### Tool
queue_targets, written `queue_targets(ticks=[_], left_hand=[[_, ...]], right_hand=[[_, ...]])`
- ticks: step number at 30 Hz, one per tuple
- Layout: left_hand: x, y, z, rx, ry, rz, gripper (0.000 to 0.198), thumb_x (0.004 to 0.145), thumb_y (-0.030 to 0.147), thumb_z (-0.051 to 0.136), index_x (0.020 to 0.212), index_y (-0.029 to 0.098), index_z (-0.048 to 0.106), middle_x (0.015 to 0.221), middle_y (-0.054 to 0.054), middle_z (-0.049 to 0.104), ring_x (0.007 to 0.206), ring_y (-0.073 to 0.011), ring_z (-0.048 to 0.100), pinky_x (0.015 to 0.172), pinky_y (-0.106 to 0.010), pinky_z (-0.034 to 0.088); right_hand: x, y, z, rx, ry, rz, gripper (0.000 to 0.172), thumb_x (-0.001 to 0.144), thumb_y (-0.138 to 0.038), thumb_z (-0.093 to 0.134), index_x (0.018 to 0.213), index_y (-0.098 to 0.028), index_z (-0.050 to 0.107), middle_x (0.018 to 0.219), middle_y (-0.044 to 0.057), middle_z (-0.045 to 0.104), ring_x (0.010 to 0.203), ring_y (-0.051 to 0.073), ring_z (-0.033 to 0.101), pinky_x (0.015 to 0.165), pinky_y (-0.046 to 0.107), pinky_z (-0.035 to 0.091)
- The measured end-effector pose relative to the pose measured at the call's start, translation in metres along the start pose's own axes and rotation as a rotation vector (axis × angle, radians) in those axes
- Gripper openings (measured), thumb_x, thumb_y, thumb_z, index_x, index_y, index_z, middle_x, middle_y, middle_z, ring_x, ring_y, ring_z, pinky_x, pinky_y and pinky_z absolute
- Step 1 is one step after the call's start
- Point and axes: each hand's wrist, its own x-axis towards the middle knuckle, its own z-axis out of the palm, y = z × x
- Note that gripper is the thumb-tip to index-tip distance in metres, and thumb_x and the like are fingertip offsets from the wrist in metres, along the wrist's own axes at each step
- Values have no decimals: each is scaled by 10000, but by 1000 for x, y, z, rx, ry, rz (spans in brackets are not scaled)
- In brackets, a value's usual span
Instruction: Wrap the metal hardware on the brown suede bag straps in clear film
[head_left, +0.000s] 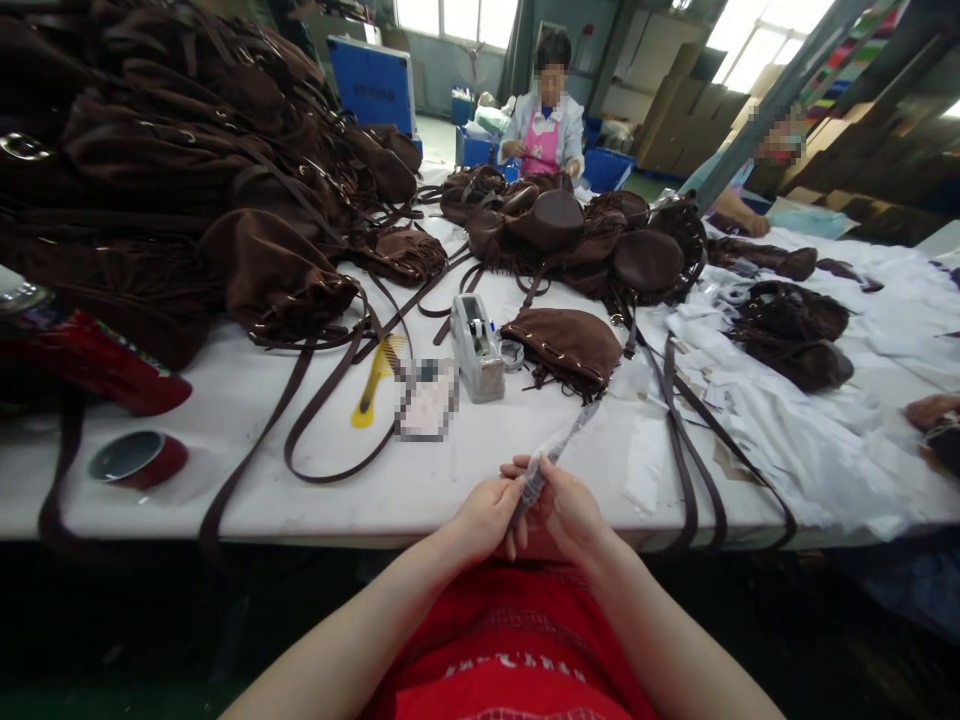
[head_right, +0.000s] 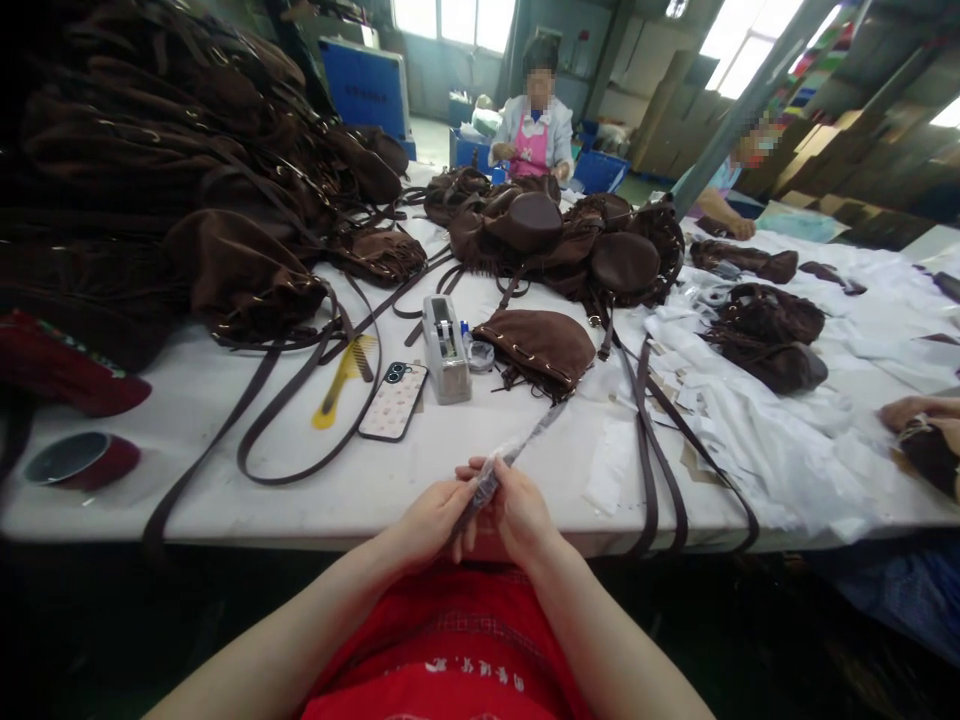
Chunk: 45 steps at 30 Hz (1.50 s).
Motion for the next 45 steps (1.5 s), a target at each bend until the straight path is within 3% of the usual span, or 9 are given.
queue_targets(ticks=[5,14,19,24,30,35,38,41,45], left_hand=[[18,11,3,112,43,83,627,920,571,221,518,165,480,386,-1,484,295,-86,421,344,-203,339],[25,15,10,171,98,-6,514,939,484,222,679,159,523,356,46,420,282,-102,375,326,-204,307],[19,10,3,185,-30,-30,501,923,537,257,884,135,553,455,33,535,345,-106,483,390,-195,362],[4,0,-7,221,-72,-85,527,912,559,271,838,128,565,519,-6,592,434,-130,568,448,-218,429],[12,11,-2,223,-50,-6,501,938,488,233,838,128,566,488,6,563,401,-126,540,435,-218,416],[14,20,2,292,25,-10,518,951,450,191,869,129,590,411,47,465,322,-105,436,393,-203,367],[5,21,-3,435,24,13,443,920,485,322,885,140,599,522,12,563,429,-127,532,453,-222,421],[-16,15,-12,808,181,86,331,754,418,647,959,163,603,821,-56,683,728,-209,653,636,-281,497],[-62,-8,-29,1187,529,115,378,815,144,541,1192,171,543,1031,-99,670,874,-231,655,763,-333,504]], right_hand=[[6,-1,3,-80,-119,-44,378,827,-494,597,937,-139,666,487,-4,624,345,146,509,363,254,404],[28,-32,-8,66,186,-23,212,930,-247,445,766,-173,556,796,82,744,694,207,699,462,255,470],[36,-41,-13,107,229,-103,228,933,-252,457,735,-180,544,743,70,736,712,190,707,654,306,549],[31,-44,-15,102,141,-136,259,921,-335,476,787,-162,614,760,76,735,771,192,707,796,324,538],[26,-31,-11,-2,50,-117,208,881,-292,518,828,-139,649,801,88,741,790,210,704,776,350,540],[38,-48,-14,77,193,-76,222,922,-187,432,797,-146,611,749,85,731,714,186,708,714,310,560],[42,-58,-15,130,231,-50,265,953,-186,385,775,-158,580,706,67,716,689,171,704,703,294,571],[40,-63,-16,144,225,-59,280,970,-219,374,765,-170,558,683,49,699,693,159,699,685,274,576],[36,-65,-20,80,257,-97,259,967,-214,384,760,-181,536,662,28,683,655,140,681,617,244,567]])
